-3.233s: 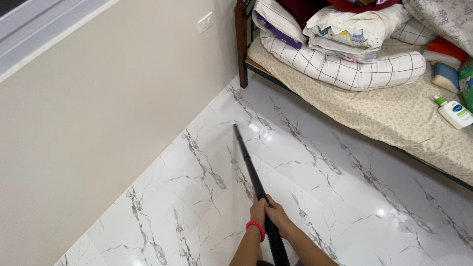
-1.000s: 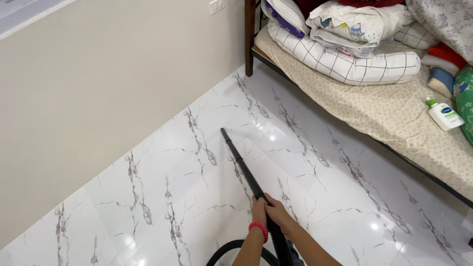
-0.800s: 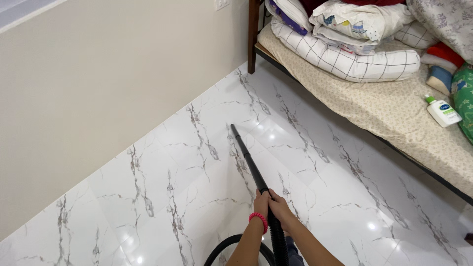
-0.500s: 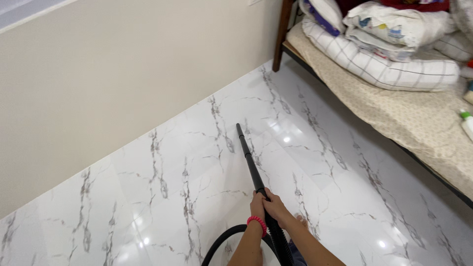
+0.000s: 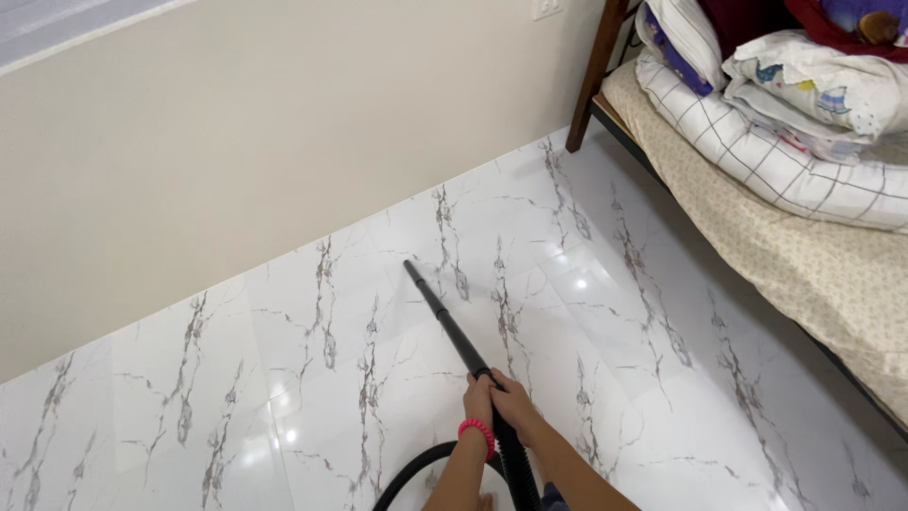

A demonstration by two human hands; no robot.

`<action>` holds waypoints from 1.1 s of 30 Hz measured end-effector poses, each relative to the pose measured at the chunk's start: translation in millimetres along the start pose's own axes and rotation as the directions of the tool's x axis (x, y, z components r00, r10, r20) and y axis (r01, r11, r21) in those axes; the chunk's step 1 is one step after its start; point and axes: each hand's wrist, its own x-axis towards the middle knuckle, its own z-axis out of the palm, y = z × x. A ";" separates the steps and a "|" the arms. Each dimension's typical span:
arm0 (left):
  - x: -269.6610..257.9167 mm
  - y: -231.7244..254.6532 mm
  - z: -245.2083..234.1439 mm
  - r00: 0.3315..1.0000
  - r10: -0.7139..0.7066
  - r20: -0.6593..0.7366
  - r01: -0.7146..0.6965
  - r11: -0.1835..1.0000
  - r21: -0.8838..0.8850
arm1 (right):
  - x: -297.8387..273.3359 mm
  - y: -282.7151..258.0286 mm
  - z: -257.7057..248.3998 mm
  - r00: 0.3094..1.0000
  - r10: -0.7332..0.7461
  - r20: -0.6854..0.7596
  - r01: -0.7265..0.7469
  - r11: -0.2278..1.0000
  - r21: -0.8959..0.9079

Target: The person vacuums a marble floor by moving the vacuum nozzle along the edges of the walls, under a bed, and around a small table and a standing fan.

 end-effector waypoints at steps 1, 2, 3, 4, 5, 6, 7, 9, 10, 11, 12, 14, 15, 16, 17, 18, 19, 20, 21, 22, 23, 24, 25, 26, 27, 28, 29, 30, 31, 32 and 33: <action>2.8 -0.9 6.0 1.000 0.015 0.011 -0.015 0.999 0.039 | 6.6 2.0 -4.9 0.999 -0.038 -0.010 0.039 0.998 0.050; 6.1 -0.8 14.6 0.999 0.029 0.022 -0.031 0.997 0.077 | 12.0 3.3 -11.6 0.997 -0.075 -0.023 0.077 0.992 0.099; 8.6 -0.5 24.8 0.998 0.042 0.039 -0.046 0.992 0.118 | 15.5 3.1 -21.5 0.998 -0.066 -0.023 0.068 0.991 0.116; 8.8 -0.7 34.9 0.998 0.037 0.045 -0.043 0.990 0.138 | 17.1 0.8 -31.4 0.998 -0.057 -0.022 0.059 0.989 0.133; 9.0 0.5 47.8 0.998 0.032 0.055 -0.040 0.987 0.157 | 17.9 -4.9 -40.1 0.998 -0.050 -0.026 0.053 0.987 0.150; 9.2 4.0 58.5 0.998 0.027 0.065 -0.038 0.984 0.177 | 17.1 -11.7 -45.9 0.998 -0.046 -0.034 0.051 0.987 0.153; 8.0 6.3 68.1 0.997 -0.008 0.083 -0.008 0.982 0.188 | 14.0 -18.3 -53.4 0.998 -0.041 -0.043 0.047 0.988 0.150; 5.2 10.5 81.7 0.991 -0.075 0.110 0.050 0.976 0.210 | 6.3 -32.2 -64.7 0.998 -0.033 -0.047 0.039 0.991 0.128; 5.6 11.9 86.7 0.991 -0.067 0.115 0.042 0.978 0.206 | 3.2 -38.2 -67.3 0.999 -0.030 -0.044 0.034 0.994 0.108; 6.9 12.3 87.4 0.992 -0.057 0.115 0.034 0.979 0.199 | 1.5 -42.0 -66.2 0.999 -0.026 -0.035 0.029 0.996 0.085; 9.7 11.5 86.9 0.992 -0.048 0.114 0.025 0.981 0.192 | 0.9 -44.1 -64.9 0.999 -0.049 -0.024 0.051 0.995 0.082; 15.1 6.2 79.2 0.996 -0.045 0.074 0.033 0.988 0.152 | 2.5 -45.0 -61.4 0.996 -0.092 0.012 0.091 0.993 0.079; 18.4 1.5 70.1 0.998 -0.043 0.055 0.035 0.991 0.129 | 4.4 -42.0 -55.1 0.996 -0.092 -0.005 0.092 0.996 -0.015; 19.5 -4.1 58.7 0.998 -0.003 0.057 0.000 0.999 0.047 | 5.8 -36.9 -47.2 0.995 -0.096 -0.023 0.093 0.990 -0.109; 18.3 -8.0 49.3 0.998 0.039 0.053 -0.038 0.999 -0.032 | 8.9 -34.1 -42.1 0.994 -0.102 -0.037 0.092 0.976 -0.199; 17.1 -8.5 43.8 0.996 0.082 0.046 -0.077 0.991 -0.110 | 12.4 -30.9 -36.4 0.992 -0.124 -0.005 0.118 0.959 -0.257; 13.1 -7.6 36.9 0.999 0.046 0.005 -0.044 0.987 -0.153 | 14.9 -25.3 -28.1 0.989 -0.146 0.025 0.146 0.937 -0.317; 3.6 -6.6 27.0 0.999 0.007 -0.034 -0.014 0.980 -0.197 | 17.8 -21.0 -21.4 0.984 -0.167 0.057 0.176 0.911 -0.374; -5.6 -3.1 21.6 0.997 -0.032 -0.072 0.014 0.970 -0.241 | 20.7 -19.3 -17.4 0.987 -0.134 0.091 0.158 0.920 -0.360; -11.8 1.3 19.7 0.993 -0.032 -0.112 0.001 0.963 -0.269 | 22.3 -17.5 -13.5 0.987 -0.101 0.124 0.139 0.928 -0.347; -16.2 4.0 16.7 0.988 -0.033 -0.148 -0.013 0.955 -0.296 | 23.5 -15.5 -9.8 0.986 -0.069 0.154 0.117 0.935 -0.336; -18.3 5.4 14.2 0.982 -0.035 -0.184 -0.027 0.946 -0.322 | 26.1 -16.3 -7.5 0.976 -0.072 0.204 0.138 0.932 -0.334; -18.4 5.8 13.8 0.978 0.009 -0.209 -0.074 0.950 -0.304 | 28.8 -19.4 -6.9 0.965 -0.073 0.252 0.156 0.931 -0.329; -17.4 5.6 13.8 0.971 0.053 -0.234 -0.120 0.951 -0.285 | 29.1 -22.3 -6.4 0.951 -0.074 0.300 0.174 0.930 -0.323; -17.0 4.1 14.4 0.962 0.095 -0.255 -0.164 0.950 -0.267 | 28.0 -26.1 -6.7 0.947 -0.053 0.317 0.160 0.933 -0.323; -15.7 3.4 16.5 0.958 0.086 -0.275 -0.162 0.949 -0.269 | 27.4 -32.3 -7.3 0.942 -0.032 0.333 0.146 0.935 -0.324; -12.5 4.0 21.2 0.953 0.078 -0.292 -0.160 0.949 -0.271 | 26.3 -39.1 -9.3 0.937 -0.012 0.349 0.132 0.937 -0.323; -10.6 3.3 24.8 0.948 0.069 -0.309 -0.158 0.949 -0.272 | 24.4 -45.5 -12.4 0.941 0.004 0.339 0.110 0.943 -0.316; -8.9 1.1 28.8 0.950 0.073 -0.302 -0.156 0.953 -0.260 | 22.1 -51.0 -16.9 0.945 0.022 0.328 0.085 0.947 -0.309; -5.5 -0.6 34.0 0.952 0.077 -0.295 -0.154 0.956 -0.248 | 19.3 -54.8 -20.7 0.948 0.039 0.316 0.061 0.952 -0.301; -1.5 -0.5 38.6 0.955 0.086 -0.285 -0.156 0.960 -0.233 | 17.4 -58.5 -23.8 0.951 0.044 0.306 0.053 0.953 -0.300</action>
